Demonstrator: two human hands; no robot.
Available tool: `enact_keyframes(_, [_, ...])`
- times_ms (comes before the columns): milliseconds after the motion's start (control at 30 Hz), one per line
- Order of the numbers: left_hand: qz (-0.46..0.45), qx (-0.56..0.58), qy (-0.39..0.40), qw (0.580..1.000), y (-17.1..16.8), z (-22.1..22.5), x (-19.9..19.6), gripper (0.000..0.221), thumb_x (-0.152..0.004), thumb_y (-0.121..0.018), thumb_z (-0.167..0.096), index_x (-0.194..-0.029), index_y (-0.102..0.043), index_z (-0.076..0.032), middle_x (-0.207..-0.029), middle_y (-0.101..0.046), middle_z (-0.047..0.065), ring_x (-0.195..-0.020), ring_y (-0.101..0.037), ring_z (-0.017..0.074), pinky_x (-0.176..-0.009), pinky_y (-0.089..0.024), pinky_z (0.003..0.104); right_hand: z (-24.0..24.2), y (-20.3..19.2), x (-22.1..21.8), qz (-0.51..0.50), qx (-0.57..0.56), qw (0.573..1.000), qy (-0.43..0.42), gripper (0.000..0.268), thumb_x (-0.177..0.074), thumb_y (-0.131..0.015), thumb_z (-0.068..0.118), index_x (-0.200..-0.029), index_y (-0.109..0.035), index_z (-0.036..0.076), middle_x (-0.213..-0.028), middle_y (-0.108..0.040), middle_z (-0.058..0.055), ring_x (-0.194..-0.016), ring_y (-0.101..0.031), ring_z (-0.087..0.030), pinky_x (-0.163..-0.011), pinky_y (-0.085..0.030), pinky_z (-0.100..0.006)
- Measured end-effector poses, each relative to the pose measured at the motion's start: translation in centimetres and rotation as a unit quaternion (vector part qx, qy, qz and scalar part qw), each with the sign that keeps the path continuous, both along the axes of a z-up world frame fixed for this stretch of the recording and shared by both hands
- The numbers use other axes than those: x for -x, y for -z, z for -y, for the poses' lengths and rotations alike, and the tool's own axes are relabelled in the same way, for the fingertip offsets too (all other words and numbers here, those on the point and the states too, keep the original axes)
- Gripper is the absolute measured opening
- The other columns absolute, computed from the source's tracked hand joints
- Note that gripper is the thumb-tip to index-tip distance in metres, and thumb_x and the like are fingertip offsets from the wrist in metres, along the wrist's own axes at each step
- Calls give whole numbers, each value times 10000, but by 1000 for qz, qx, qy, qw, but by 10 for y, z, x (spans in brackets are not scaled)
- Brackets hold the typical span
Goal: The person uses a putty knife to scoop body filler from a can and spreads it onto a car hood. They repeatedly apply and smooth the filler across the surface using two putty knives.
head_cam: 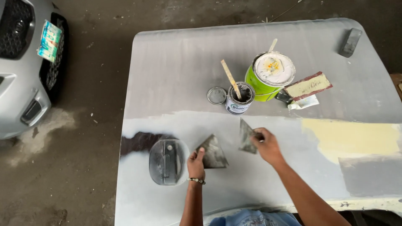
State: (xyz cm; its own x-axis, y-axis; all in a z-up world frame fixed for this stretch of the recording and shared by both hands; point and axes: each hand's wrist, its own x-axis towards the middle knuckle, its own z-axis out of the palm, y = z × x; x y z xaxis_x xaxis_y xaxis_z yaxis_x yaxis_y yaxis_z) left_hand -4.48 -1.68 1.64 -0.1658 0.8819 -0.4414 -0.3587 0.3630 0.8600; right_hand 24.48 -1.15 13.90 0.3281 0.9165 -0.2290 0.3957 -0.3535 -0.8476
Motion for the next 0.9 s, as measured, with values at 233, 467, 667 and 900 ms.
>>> enact_keyframes(233, [-187, -135, 4, 973, -114, 14, -30, 369, -1006, -707, -241, -775, -492, -51, -709, -427, -25, -659, -364, 110, -587, -337, 296, 21, -104, 78, 140, -136, 970, -145, 243, -953, -647, 155, -1146, -756, 55, -932, -680, -103, -719, -639, -191, -661, -539, -328])
enact_keyframes(467, [13, -69, -9, 998, -117, 7, -21, 274, -975, -645, -281, -1021, -561, -24, -899, -634, 57, -807, -585, 189, -691, -490, 330, -11, -30, 48, 8, -45, 996, -75, 229, -1002, -632, 175, -1172, -718, 48, -939, -751, -112, -812, -645, -188, -778, -543, -321])
enact_keyframes(667, [270, 59, -14, 961, -124, -2, -24, 452, -927, -661, -190, -1333, -550, -27, -1226, -693, 113, -1146, -659, 267, -970, -548, 414, -112, -44, -15, -27, -132, 989, -59, 244, -922, -578, 99, -1114, -715, 37, -989, -716, -88, -924, -629, -167, -862, -503, -313])
enact_keyframes(900, [293, 24, 20, 956, -93, -31, -73, 414, -903, -665, -4, -1310, -587, 0, -1196, -692, 94, -1082, -656, 230, -949, -527, 393, -228, -74, 6, 106, -70, 989, -76, 415, -973, -616, 432, -1198, -711, 97, -1207, -690, -171, -1082, -658, -314, -949, -486, -397])
